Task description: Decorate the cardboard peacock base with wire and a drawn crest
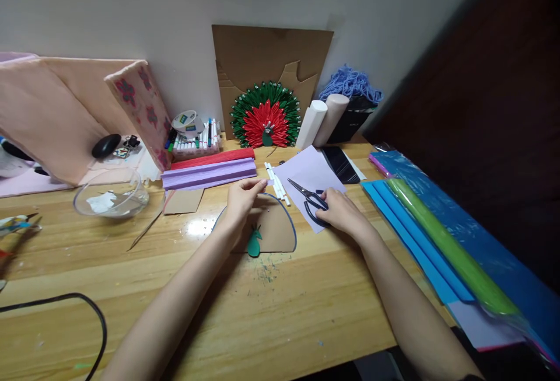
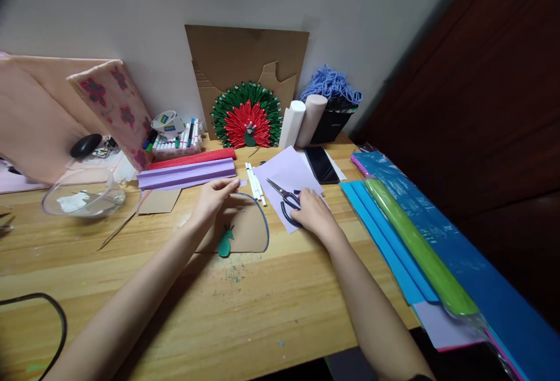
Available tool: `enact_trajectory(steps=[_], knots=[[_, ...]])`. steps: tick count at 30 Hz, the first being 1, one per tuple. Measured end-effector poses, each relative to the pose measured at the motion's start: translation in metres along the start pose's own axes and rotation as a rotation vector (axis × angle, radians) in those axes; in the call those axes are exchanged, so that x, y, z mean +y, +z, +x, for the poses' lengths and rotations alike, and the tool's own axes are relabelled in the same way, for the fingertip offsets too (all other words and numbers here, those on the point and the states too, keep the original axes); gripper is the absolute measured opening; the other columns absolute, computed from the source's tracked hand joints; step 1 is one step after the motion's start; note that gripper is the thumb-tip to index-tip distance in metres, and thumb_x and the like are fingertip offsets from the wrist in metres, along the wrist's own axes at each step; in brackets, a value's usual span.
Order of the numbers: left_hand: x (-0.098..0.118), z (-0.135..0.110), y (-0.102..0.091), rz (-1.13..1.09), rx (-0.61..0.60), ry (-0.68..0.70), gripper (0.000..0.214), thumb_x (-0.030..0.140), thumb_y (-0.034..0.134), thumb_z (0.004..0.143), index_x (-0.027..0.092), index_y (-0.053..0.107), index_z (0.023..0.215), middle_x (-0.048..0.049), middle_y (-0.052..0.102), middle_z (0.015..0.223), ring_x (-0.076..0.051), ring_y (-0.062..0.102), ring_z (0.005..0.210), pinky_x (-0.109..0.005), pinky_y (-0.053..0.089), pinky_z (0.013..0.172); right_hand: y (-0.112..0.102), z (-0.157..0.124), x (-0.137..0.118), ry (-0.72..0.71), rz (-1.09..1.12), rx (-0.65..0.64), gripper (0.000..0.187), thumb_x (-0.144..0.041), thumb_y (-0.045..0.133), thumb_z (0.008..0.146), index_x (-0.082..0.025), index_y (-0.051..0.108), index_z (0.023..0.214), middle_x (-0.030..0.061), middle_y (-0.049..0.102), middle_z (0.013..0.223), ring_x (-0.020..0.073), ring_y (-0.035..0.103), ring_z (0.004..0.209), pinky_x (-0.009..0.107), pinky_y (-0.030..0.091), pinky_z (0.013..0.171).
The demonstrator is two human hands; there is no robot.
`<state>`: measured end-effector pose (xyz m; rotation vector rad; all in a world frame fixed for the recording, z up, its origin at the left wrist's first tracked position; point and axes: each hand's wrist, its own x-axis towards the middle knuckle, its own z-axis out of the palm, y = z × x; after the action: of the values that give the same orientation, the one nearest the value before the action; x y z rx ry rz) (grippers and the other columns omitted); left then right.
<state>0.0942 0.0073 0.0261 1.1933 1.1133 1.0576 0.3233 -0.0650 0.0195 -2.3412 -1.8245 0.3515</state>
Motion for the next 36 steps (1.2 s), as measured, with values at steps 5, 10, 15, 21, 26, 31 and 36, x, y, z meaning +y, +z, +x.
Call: enact_trajectory(steps=[5,10,15,21,26,31,36], knots=[[0.001,-0.002,0.004,-0.079,0.026,-0.060,0.031,0.040,0.073,0.062,0.012,0.069,0.075,-0.0043,0.065,0.067,-0.012,0.057,0.064,-0.024,0.041,0.063,0.005,-0.003,-0.021,0.021,0.576,0.040,0.028,-0.047,0.055,0.075,-0.020,0.046,0.072,0.0004,0.053,0.067,0.0171,0.055,0.064,0.028,0.041,0.058],[0.003,-0.005,0.010,-0.158,0.049,-0.068,0.033,0.042,0.071,0.063,0.011,0.065,0.073,-0.0031,0.062,0.065,-0.011,0.057,0.063,-0.023,0.042,0.062,0.013,-0.031,-0.063,-0.076,1.358,-0.548,0.065,-0.084,0.039,0.062,-0.022,0.040,0.080,-0.0049,0.044,0.062,0.0117,0.050,0.049,0.030,0.048,0.050],[0.004,-0.008,0.013,-0.170,0.049,-0.032,0.032,0.041,0.070,0.065,0.011,0.064,0.073,-0.0037,0.062,0.069,-0.011,0.057,0.065,-0.024,0.043,0.064,0.020,-0.049,-0.079,-0.175,1.322,-0.596,0.062,-0.080,0.039,0.067,-0.020,0.042,0.080,-0.0056,0.042,0.065,0.0072,0.047,0.046,0.029,0.052,0.053],[0.005,-0.007,0.012,-0.140,0.082,0.023,0.029,0.038,0.068,0.068,0.011,0.063,0.075,-0.0031,0.061,0.066,-0.011,0.057,0.064,-0.024,0.043,0.066,0.028,-0.046,-0.072,-0.141,1.257,-0.524,0.054,-0.073,0.038,0.076,-0.020,0.042,0.083,-0.0061,0.041,0.065,0.0059,0.047,0.045,0.025,0.051,0.050],[0.002,-0.007,0.014,-0.119,0.036,0.040,0.028,0.039,0.067,0.069,0.011,0.063,0.072,-0.0036,0.062,0.067,-0.011,0.056,0.063,-0.024,0.043,0.064,0.032,-0.046,-0.071,-0.188,1.245,-0.543,0.053,-0.072,0.037,0.078,-0.020,0.044,0.083,-0.0056,0.044,0.065,0.0069,0.050,0.046,0.025,0.051,0.051],[-0.003,-0.007,0.017,-0.133,-0.045,-0.002,0.026,0.037,0.069,0.066,0.012,0.064,0.069,-0.0039,0.062,0.067,-0.011,0.055,0.062,-0.024,0.042,0.062,0.037,-0.041,-0.070,-0.163,1.258,-0.514,0.053,-0.071,0.037,0.078,-0.020,0.045,0.084,-0.0064,0.043,0.063,0.0066,0.050,0.043,0.024,0.050,0.048],[-0.006,-0.005,0.016,-0.140,-0.056,-0.023,0.027,0.038,0.069,0.066,0.011,0.064,0.071,-0.0042,0.062,0.066,-0.011,0.054,0.061,-0.023,0.041,0.059,0.038,-0.039,-0.069,-0.155,1.261,-0.503,0.054,-0.073,0.039,0.076,-0.019,0.046,0.085,-0.0071,0.042,0.062,0.0065,0.048,0.042,0.025,0.052,0.048]])
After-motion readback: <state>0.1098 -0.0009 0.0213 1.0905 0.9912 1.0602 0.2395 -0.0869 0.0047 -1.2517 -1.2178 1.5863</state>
